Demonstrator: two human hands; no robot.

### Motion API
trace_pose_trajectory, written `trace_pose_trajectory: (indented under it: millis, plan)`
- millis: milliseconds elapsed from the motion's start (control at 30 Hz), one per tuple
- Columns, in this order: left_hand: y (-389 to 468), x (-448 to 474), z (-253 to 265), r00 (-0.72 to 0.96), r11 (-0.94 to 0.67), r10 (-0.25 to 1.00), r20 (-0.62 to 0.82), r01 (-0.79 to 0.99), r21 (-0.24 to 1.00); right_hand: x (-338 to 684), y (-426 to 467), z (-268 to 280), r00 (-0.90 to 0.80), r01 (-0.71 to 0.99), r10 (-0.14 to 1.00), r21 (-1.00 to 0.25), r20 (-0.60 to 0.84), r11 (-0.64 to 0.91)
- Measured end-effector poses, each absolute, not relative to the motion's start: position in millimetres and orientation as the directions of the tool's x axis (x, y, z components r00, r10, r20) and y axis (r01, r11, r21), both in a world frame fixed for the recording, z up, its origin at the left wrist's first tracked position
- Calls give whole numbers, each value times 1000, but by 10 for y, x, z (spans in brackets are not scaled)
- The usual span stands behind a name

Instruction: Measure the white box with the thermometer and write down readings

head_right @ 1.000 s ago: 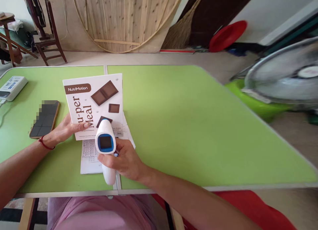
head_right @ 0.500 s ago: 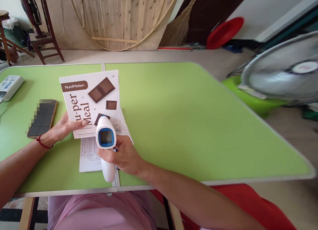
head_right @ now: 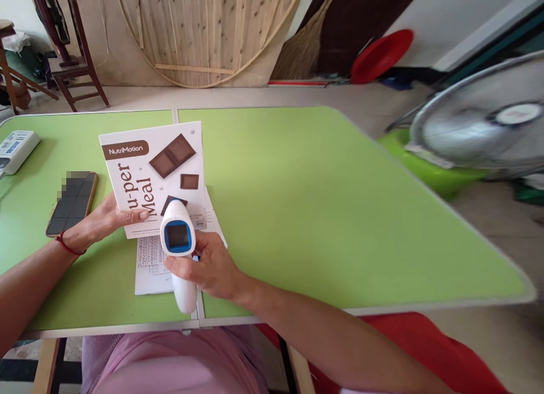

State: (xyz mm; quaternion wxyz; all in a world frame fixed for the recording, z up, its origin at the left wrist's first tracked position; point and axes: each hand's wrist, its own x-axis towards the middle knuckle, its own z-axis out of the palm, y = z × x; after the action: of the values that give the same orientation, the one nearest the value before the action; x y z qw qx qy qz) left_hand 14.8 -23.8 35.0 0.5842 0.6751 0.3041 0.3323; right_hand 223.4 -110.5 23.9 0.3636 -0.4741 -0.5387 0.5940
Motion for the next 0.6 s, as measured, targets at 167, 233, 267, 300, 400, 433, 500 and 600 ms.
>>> trace_pose_trajectory:
  millis: [167, 233, 267, 300, 400, 433, 500, 600]
  plan:
    - [-228, 125, 372, 612, -146, 787, 76, 64, 987, 2230, -1104, 261, -280, 100, 940, -979, -197, -175]
    - [-220, 117, 367, 619, -136, 783, 66, 66, 989, 2232, -1107, 255, -282, 100, 938, -979, -202, -180]
    - [-217, 114, 368, 620, -128, 782, 58, 69, 989, 2233, -1108, 250, -285, 99, 937, -978, -203, -182]
    - [-215, 112, 371, 621, -120, 782, 49, 74, 990, 2235, -1107, 246, -287, 100, 936, -979, -202, -180]
    - [-218, 110, 403, 618, -120, 786, 29, 106, 987, 2249, -1099, 240, -305, 105, 933, -981, -190, -165]
    - [-221, 112, 417, 618, -131, 786, 31, 117, 984, 2257, -1094, 242, -314, 105, 931, -982, -183, -158]
    - [-227, 117, 439, 619, -164, 784, 53, 123, 979, 2276, -1080, 246, -332, 94, 929, -985, -165, -142]
    - [-229, 127, 446, 611, -198, 785, 103, 89, 976, 2309, -1058, 244, -336, 71, 933, -991, -128, -110]
